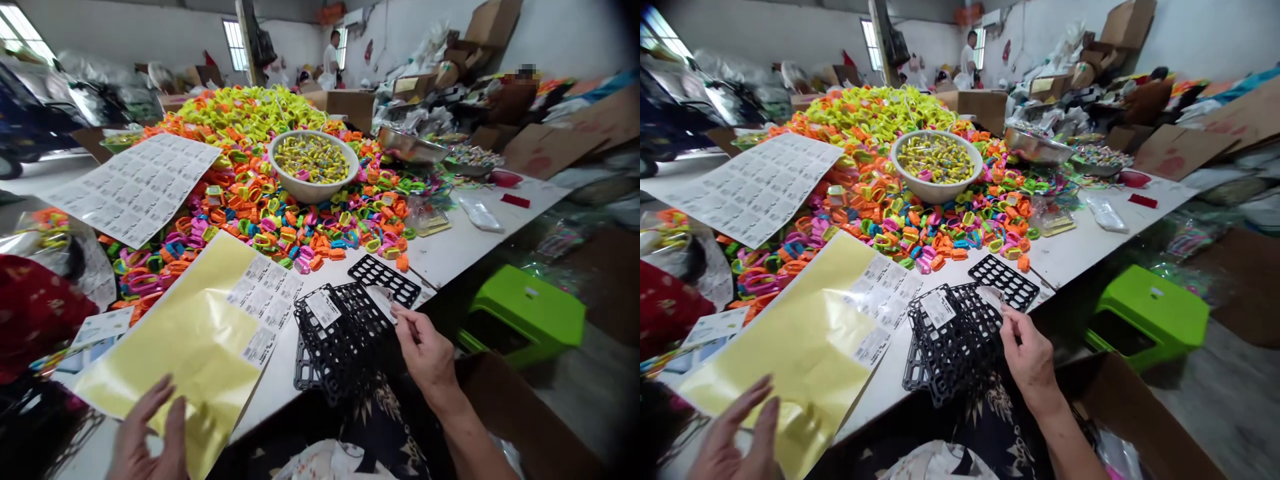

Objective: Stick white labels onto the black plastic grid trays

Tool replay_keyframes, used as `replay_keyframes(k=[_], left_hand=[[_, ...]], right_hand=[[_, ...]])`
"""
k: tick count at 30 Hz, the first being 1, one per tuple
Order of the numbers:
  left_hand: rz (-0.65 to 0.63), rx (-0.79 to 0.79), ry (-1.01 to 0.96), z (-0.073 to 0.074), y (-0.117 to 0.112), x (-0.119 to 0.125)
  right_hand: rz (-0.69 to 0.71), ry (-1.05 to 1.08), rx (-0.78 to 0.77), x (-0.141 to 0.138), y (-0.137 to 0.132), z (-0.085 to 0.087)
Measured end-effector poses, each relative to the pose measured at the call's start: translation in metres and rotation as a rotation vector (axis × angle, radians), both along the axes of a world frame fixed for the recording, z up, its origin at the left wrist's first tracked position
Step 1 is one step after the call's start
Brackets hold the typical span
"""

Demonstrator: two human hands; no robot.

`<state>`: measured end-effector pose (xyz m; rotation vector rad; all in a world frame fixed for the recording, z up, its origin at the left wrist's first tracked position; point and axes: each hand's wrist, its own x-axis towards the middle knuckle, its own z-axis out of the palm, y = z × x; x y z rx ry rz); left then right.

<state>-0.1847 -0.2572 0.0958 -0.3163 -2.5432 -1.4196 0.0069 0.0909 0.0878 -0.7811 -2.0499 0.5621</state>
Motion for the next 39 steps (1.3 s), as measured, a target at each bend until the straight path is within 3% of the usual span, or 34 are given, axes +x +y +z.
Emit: replay_keyframes(k=[4,6,13,18,23,28,31,35,39], left_hand=[[-0.451,-0.111,0.119,0.007,0.062,0.009],[-0.608,-0.152,0.136,0.009,0.104,0.011],[-0.758,-0.565,0.32,0.018,0.25,-0.012],[-0.881,-0.739,0.158,0.012,0.305,-0.032],[-0.899,-0.689,-0.034,0.008,0.327,-0.04],[-0.931,-0.468,-0.281,0.02,0.331,-0.053],[-0.927,-0.286,-0.379,0.037,0.319,-0.067],[-0.906,-0.119,-0.472,0.056,0.286,-0.082],[-0.816,-0.122,-0.51,0.045,0.25,-0.087]], right_hand=[[-0.034,0.003,0.075,0.01,0.004,-0.006],[-0.042,0.005,0.085,0.014,0.005,-0.007],[-0.046,0.015,0.11,0.033,0.005,-0.01],[-0.068,0.005,0.092,0.048,0.004,-0.012],[-0.092,-0.015,0.045,0.057,0.001,-0.012],[-0.113,0.001,-0.023,0.06,-0.002,-0.009],[-0.089,0.03,-0.059,0.057,-0.006,-0.004],[-0.024,0.074,-0.039,0.044,-0.016,0.004],[0.038,0.089,0.149,0.025,-0.02,0.011]])
